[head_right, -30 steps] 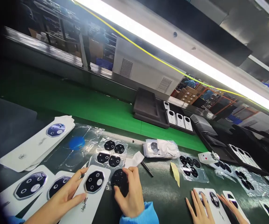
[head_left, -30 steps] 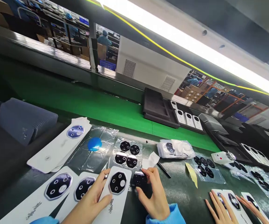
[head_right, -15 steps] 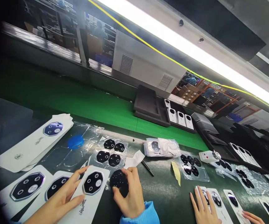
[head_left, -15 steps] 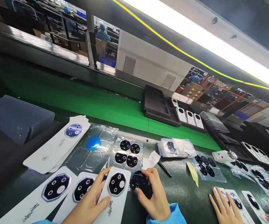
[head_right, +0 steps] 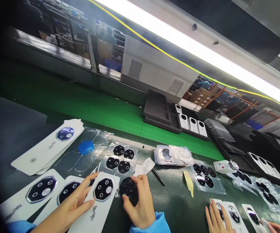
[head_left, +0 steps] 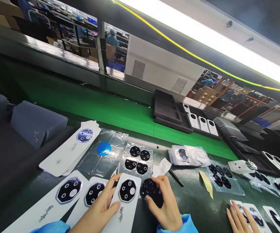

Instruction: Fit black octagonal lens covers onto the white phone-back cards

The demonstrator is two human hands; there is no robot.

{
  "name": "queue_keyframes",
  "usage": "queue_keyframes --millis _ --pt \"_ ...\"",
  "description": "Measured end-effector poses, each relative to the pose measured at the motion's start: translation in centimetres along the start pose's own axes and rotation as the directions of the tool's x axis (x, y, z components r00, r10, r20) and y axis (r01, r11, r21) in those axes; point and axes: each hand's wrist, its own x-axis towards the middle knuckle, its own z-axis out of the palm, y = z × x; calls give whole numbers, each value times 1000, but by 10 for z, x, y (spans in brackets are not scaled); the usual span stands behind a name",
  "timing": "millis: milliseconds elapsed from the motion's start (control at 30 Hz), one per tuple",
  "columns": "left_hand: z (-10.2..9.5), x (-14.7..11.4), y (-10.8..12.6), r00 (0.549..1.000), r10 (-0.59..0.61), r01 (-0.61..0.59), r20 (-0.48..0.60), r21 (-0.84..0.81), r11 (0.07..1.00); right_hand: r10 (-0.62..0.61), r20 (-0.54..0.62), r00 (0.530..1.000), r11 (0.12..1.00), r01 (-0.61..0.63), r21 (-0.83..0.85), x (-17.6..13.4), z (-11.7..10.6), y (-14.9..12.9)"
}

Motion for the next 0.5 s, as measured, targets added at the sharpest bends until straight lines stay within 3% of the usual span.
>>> queue_keyframes --millis 100,233,500 --pt "4 -2 2 999 28 -29 -30 -19 999 25 -35 999 999 -24 25 0 2 0" --pt "6 -4 5 999 38 -38 -20 -18 999 -38 10 999 999 38 -2 0 -1 3" --pt "6 -7 11 999 -42 42 -32 4 999 -46 49 998 998 49 -44 1 -5 6"
